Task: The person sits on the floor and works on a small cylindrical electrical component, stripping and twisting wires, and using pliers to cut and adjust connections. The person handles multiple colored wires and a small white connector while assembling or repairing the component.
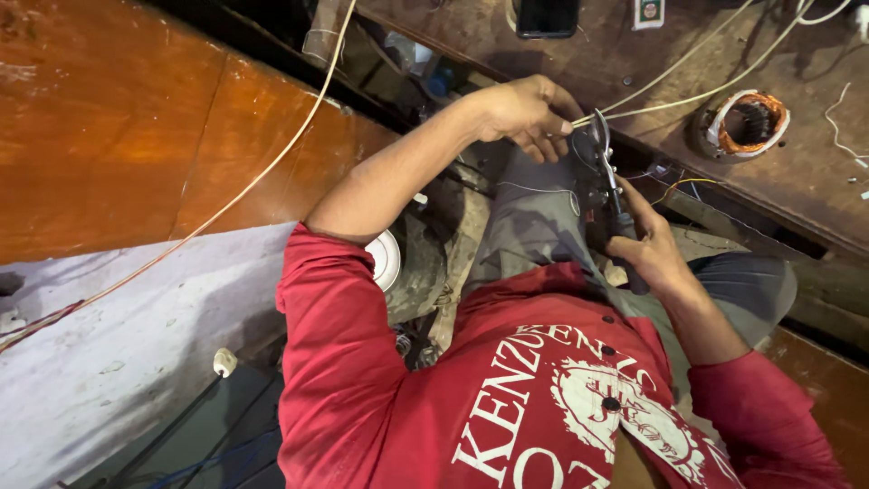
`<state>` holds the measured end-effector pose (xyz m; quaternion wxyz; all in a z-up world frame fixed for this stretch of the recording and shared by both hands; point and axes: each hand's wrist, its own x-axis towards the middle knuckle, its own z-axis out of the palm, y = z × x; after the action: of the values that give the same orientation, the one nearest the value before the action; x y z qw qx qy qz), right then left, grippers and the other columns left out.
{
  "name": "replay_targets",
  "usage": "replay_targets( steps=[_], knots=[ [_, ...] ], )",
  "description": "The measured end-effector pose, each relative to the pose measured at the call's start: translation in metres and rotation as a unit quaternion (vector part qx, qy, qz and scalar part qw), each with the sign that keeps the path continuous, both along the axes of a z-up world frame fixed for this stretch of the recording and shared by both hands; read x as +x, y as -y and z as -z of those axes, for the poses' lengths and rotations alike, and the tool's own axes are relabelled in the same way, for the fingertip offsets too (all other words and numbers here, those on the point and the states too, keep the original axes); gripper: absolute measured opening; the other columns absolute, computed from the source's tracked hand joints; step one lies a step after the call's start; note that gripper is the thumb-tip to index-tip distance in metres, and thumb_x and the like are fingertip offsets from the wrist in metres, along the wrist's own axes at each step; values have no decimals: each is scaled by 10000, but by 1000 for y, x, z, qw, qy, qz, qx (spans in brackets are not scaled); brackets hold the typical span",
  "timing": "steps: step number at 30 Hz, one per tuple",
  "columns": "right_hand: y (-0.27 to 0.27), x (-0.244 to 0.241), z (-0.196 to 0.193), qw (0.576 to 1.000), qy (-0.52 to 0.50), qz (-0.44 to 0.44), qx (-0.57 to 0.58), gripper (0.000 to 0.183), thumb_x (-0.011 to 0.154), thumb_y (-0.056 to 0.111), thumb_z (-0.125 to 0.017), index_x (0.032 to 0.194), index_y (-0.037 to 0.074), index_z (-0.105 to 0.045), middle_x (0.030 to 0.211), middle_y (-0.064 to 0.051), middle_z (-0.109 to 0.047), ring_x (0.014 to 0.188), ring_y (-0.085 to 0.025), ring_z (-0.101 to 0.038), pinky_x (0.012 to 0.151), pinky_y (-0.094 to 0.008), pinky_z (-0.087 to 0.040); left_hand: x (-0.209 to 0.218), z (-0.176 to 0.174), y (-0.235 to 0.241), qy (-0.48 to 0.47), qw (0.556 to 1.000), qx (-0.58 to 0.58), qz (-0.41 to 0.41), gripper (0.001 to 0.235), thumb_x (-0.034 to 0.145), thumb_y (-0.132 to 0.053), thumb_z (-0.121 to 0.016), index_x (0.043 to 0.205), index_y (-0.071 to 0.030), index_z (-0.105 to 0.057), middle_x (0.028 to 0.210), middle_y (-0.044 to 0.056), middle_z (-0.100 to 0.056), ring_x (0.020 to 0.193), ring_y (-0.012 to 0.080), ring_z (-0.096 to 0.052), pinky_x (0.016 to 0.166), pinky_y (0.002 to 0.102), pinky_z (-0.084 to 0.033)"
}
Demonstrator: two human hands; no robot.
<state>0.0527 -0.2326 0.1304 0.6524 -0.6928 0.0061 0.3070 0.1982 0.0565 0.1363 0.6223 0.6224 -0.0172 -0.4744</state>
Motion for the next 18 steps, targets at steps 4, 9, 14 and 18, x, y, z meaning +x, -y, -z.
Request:
replay_targets(
  steps=[4, 9, 14, 18],
  knots=[
    [1, -1, -1, 1000, 19, -6, 8, 962, 709, -104, -576, 1624, 48, -320, 1390, -108, -598, 1192, -162, -597, 994, -271, -469, -1, 0, 0, -1, 1000, -4, 4, 425, 956, -113, -640, 1354, 27, -587, 995, 217, -767, 821, 289, -801, 685, 371, -675],
    [0, 1, -4, 1000, 20, -17, -8, 971, 711, -106, -573, 1637, 58, -330, 1352, -119, -615, 1161, -161, -597, 974, -259, -463, -1, -2, -1, -2, 1000, 4, 0, 407, 958, -121, -653, 1336, 19, -595, 988, 213, -764, 814, 284, -800, 677, 368, -670],
    [-3, -1, -2, 997, 47, -6, -62, 937, 731, -109, -620, 1624, 47, -385, 1290, -141, -640, 1132, -171, -597, 982, -264, -462, -2, -3, -3, -1, 1000, 7, 1, 404, 954, -120, -641, 1333, 15, -607, 983, 207, -767, 811, 276, -806, 677, 361, -678],
    [4, -12, 0, 998, 46, 2, -51, 933, 712, -117, -618, 1606, 43, -403, 1318, -126, -649, 1127, -168, -614, 969, -268, -491, -6, 5, -7, -1, 1000, -1, -19, 369, 977, -134, -641, 1309, 24, -606, 984, 210, -762, 807, 276, -797, 685, 366, -673]
  ],
)
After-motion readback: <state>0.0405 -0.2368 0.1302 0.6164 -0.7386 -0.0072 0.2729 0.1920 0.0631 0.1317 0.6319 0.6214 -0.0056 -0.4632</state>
